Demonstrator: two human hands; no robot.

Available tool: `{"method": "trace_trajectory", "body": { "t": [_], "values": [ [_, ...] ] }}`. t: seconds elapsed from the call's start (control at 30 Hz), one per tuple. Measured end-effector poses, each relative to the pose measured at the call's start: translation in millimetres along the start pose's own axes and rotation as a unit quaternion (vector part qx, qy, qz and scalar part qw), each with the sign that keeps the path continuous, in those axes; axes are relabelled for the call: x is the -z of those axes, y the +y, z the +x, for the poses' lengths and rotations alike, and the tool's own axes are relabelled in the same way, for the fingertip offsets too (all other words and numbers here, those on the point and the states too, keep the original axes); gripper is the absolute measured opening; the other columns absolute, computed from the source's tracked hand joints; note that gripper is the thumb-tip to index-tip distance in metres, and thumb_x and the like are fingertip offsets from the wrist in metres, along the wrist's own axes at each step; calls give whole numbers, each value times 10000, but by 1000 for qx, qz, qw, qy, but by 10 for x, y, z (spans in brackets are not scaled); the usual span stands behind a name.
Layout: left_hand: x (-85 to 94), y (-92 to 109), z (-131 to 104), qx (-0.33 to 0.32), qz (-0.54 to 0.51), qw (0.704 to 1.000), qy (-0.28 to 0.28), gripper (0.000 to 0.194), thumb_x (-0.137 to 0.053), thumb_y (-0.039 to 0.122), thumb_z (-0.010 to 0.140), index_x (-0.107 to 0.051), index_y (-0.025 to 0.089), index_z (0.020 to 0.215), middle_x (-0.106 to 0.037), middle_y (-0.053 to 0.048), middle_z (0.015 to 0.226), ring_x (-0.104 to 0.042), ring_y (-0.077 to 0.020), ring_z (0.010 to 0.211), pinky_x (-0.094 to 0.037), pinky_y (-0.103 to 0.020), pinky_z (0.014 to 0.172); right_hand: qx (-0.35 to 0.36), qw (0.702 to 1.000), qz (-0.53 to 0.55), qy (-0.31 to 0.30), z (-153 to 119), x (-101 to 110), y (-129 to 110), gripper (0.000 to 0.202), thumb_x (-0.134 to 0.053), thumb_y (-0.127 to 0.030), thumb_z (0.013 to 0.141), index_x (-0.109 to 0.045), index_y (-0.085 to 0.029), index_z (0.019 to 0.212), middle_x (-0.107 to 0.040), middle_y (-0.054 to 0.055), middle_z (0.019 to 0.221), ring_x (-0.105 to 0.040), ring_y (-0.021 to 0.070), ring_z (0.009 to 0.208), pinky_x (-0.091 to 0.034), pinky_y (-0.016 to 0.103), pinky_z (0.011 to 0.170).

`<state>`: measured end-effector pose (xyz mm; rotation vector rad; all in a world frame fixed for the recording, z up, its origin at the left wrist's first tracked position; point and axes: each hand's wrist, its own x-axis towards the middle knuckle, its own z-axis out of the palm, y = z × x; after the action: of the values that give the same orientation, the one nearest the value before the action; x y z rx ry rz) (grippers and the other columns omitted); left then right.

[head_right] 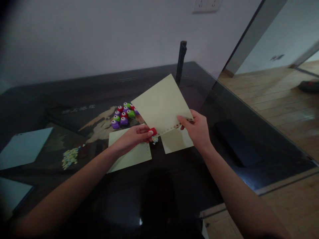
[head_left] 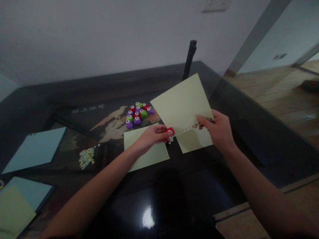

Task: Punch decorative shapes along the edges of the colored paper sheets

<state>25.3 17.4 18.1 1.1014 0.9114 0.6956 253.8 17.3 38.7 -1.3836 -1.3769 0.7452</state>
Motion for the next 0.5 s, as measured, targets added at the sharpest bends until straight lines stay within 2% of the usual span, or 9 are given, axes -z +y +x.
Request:
{"method": "trace_trajectory", "body": {
  "t": [0.33,0.5],
  "values": [
    [-5,-18,8,7,-4,1000,5,246,-720,324,736,-672,157,910,-658,-11,756,-571,-84,623,-441,-226,623,9,1000,-5,-5,1,-2,1,146,-651,-300,745,-586,-187,680,-595,-3,586,-519,120,499,-398,272,480],
    [-8,-36,18,4,-9,1000,2,281,-734,313,716,-670,142,930,-673,-38,843,-573,-91,654,-448,-244,660,0,1000,4,0,10,-11,21,154,-666,-317,727,-593,-186,691,-586,-12,574,-516,117,491,-399,265,471]
  ]
}}
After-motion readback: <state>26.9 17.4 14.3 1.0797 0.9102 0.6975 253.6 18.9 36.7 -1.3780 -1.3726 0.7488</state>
